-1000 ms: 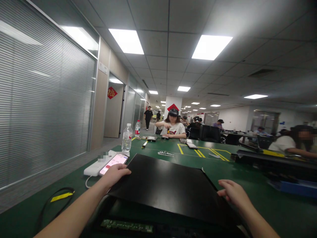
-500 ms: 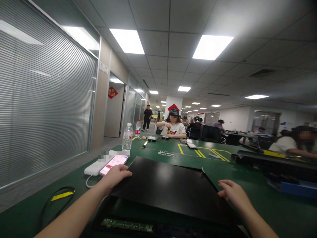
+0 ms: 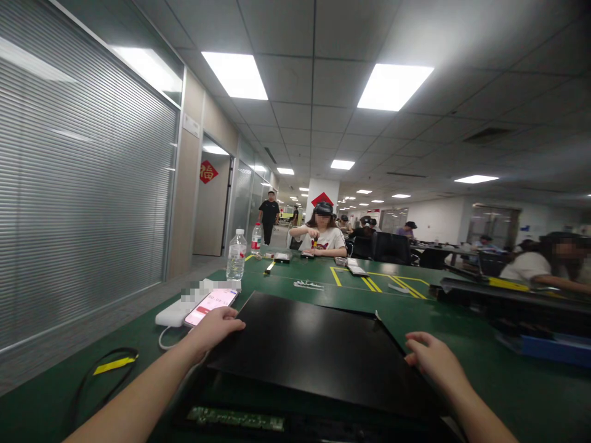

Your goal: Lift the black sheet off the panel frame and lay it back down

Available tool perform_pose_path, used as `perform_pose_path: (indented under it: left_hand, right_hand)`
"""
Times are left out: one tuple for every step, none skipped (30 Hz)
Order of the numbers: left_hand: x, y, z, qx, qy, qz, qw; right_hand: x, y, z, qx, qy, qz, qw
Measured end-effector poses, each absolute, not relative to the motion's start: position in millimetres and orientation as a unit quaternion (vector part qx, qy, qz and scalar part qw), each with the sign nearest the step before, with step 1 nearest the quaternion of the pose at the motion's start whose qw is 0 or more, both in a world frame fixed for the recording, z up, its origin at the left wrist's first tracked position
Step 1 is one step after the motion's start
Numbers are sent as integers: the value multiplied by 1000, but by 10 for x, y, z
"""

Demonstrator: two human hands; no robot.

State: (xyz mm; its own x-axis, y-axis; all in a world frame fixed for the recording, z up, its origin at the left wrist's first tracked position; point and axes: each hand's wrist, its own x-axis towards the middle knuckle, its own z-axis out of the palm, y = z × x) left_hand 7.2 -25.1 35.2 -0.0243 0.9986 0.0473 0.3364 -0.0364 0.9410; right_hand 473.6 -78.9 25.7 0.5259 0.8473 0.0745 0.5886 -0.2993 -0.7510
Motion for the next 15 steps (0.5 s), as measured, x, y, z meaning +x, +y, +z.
perform_pose_path:
  left_hand:
    - [66, -238, 334, 581, 579, 427, 380]
    - [60, -224, 314, 582, 584, 428, 371]
    - [54, -211, 294, 583, 588, 430, 360]
    - [50, -198, 276, 583, 592, 431, 352]
    - [46, -187, 259, 584, 594, 430, 347]
    - [45, -176, 244, 586, 594, 430, 345]
    - [45, -167, 232, 588, 593, 430, 343]
    - [46, -159, 222, 590, 594, 428, 341]
    - [48, -154, 215, 593, 594, 425, 338]
    - [51, -152, 212, 597, 595, 422, 333]
    - [54, -152, 213, 601, 597, 418, 329]
    - [57, -156, 216, 604, 599, 413, 325]
    - [61, -163, 223, 606, 600, 411, 323]
    - [65, -171, 231, 606, 601, 410, 322]
    - [70, -180, 240, 605, 601, 412, 321]
  right_hand:
    - [4735, -793, 257, -788, -458, 169, 376]
    - [4733, -798, 257, -788, -461, 166, 374]
    - [4731, -804, 259, -788, -463, 163, 371]
    - [4726, -811, 263, -790, -466, 159, 366]
    - [4718, -819, 270, -792, -468, 153, 361]
    - [4708, -829, 280, -796, -468, 147, 354]
    - [4696, -840, 294, -801, -468, 140, 347]
    - [4682, -851, 309, -805, -468, 135, 340]
    - [4668, -862, 324, -808, -468, 130, 333]
    - [4656, -871, 337, -811, -468, 127, 328]
    - [4646, -878, 347, -813, -468, 125, 323]
    - [4640, -882, 352, -814, -470, 123, 320]
    - [4637, -884, 353, -813, -472, 121, 318]
    - [4638, -883, 350, -812, -475, 119, 317]
    - [4641, -880, 344, -811, -478, 117, 317]
